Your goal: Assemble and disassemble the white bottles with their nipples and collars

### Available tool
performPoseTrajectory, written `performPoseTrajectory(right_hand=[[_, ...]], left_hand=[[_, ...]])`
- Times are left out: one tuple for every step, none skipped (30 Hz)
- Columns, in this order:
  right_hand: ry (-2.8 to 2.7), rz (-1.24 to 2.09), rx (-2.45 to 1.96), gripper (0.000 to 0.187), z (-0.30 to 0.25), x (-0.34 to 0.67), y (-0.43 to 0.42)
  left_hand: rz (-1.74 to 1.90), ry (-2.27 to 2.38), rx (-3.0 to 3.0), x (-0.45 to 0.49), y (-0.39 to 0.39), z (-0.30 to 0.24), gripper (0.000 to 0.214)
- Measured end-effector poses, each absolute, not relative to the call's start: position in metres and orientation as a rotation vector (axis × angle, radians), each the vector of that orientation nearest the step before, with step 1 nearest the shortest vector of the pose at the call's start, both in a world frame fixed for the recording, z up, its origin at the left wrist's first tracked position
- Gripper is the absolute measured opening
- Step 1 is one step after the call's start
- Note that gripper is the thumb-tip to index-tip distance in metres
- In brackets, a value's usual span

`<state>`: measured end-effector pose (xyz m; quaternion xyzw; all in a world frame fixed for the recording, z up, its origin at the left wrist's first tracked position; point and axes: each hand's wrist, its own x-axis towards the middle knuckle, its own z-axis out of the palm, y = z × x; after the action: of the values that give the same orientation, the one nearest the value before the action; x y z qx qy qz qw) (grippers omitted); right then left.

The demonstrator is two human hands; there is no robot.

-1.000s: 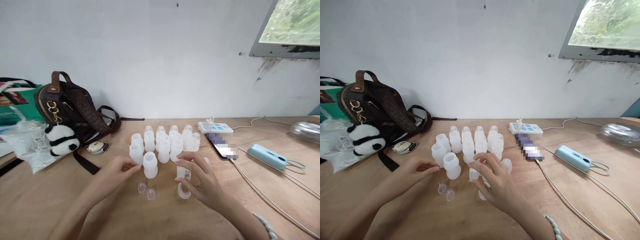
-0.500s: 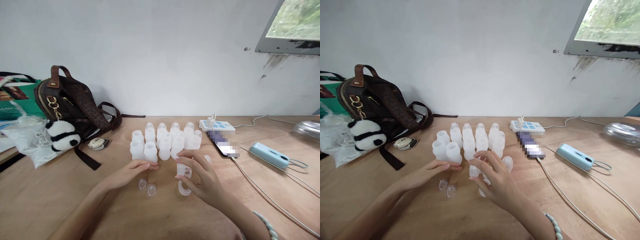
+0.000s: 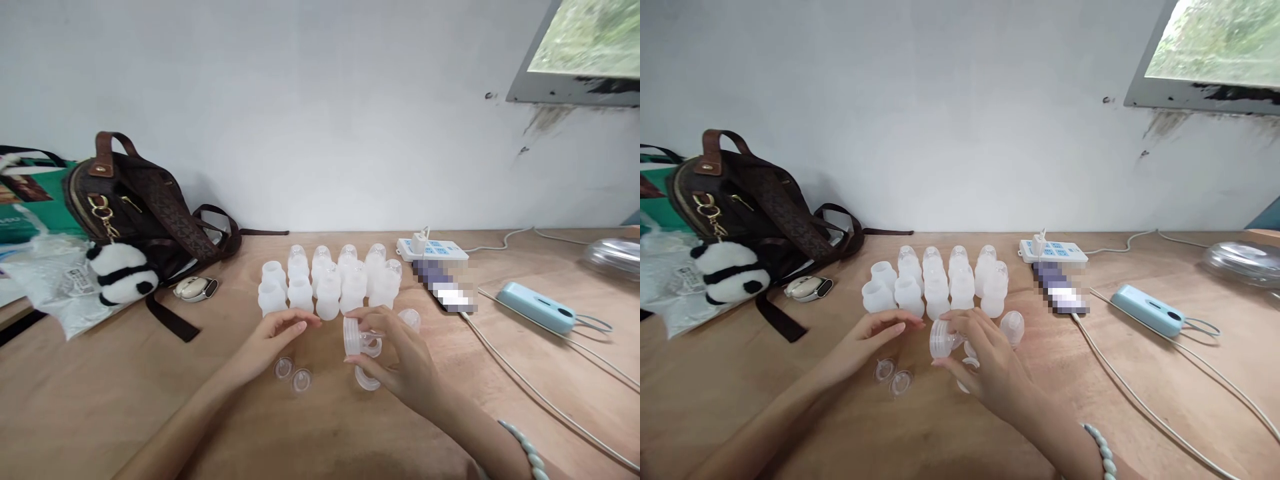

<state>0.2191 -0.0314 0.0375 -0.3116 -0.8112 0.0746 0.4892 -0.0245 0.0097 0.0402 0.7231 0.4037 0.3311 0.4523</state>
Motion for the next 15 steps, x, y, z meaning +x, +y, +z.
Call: performPoseTrajectory(right_hand=[[-1.969,0.170,-0.727,0.021,0.038,0.219,-0.032],[-1.966,0.158,-0.694,0.021,0.039,0.218,-0.032],[-1.966,0.146,-0.662,0.022,0.040,0.218,-0.032],[-1.967,0.134,-0.635,0.023,0.041,0.218,-0.033],[-1.969,0.117,-0.612,0.024,0.041,0.218,-0.033],[-1.973,0.099,-0.594,0.024,0.041,0.218,-0.034],[-1.979,0.080,-0.581,0.025,0.041,0.217,-0.034],[-1.985,0.062,-0.571,0.025,0.040,0.217,-0.035],[-1.988,0.048,-0.561,0.025,0.040,0.217,-0.035],[-1.989,0.038,-0.552,0.024,0.040,0.216,-0.035],[-1.988,0.031,-0.544,0.023,0.040,0.216,-0.036],[-1.987,0.029,-0.541,0.022,0.040,0.216,-0.036],[-1.984,0.026,-0.538,0.022,0.040,0.216,-0.036],[-1.984,0.025,-0.536,0.021,0.040,0.215,-0.037],[-1.988,0.028,-0.536,0.020,0.040,0.215,-0.037]], left_hand=[[0.848,0.969,1.775,-0.020,0.005,0.045,0.030],[0.870,0.931,1.751,-0.015,0.000,0.050,0.030],[0.879,0.885,1.711,-0.009,-0.006,0.055,0.029],[0.875,0.838,1.662,-0.003,-0.011,0.059,0.029],[0.866,0.798,1.602,0.004,-0.016,0.062,0.028],[0.851,0.777,1.527,0.010,-0.021,0.064,0.026],[0.837,0.769,1.452,0.015,-0.025,0.066,0.025],[0.824,0.764,1.371,0.020,-0.028,0.066,0.024],[0.812,0.764,1.290,0.024,-0.031,0.065,0.023],[0.803,0.760,1.214,0.027,-0.032,0.065,0.023],[0.796,0.753,1.142,0.029,-0.033,0.064,0.022],[0.794,0.748,1.074,0.031,-0.034,0.063,0.021],[0.800,0.744,1.014,0.032,-0.035,0.062,0.019],[0.809,0.741,0.964,0.032,-0.035,0.062,0.018],[0.819,0.738,0.922,0.033,-0.036,0.063,0.016]])
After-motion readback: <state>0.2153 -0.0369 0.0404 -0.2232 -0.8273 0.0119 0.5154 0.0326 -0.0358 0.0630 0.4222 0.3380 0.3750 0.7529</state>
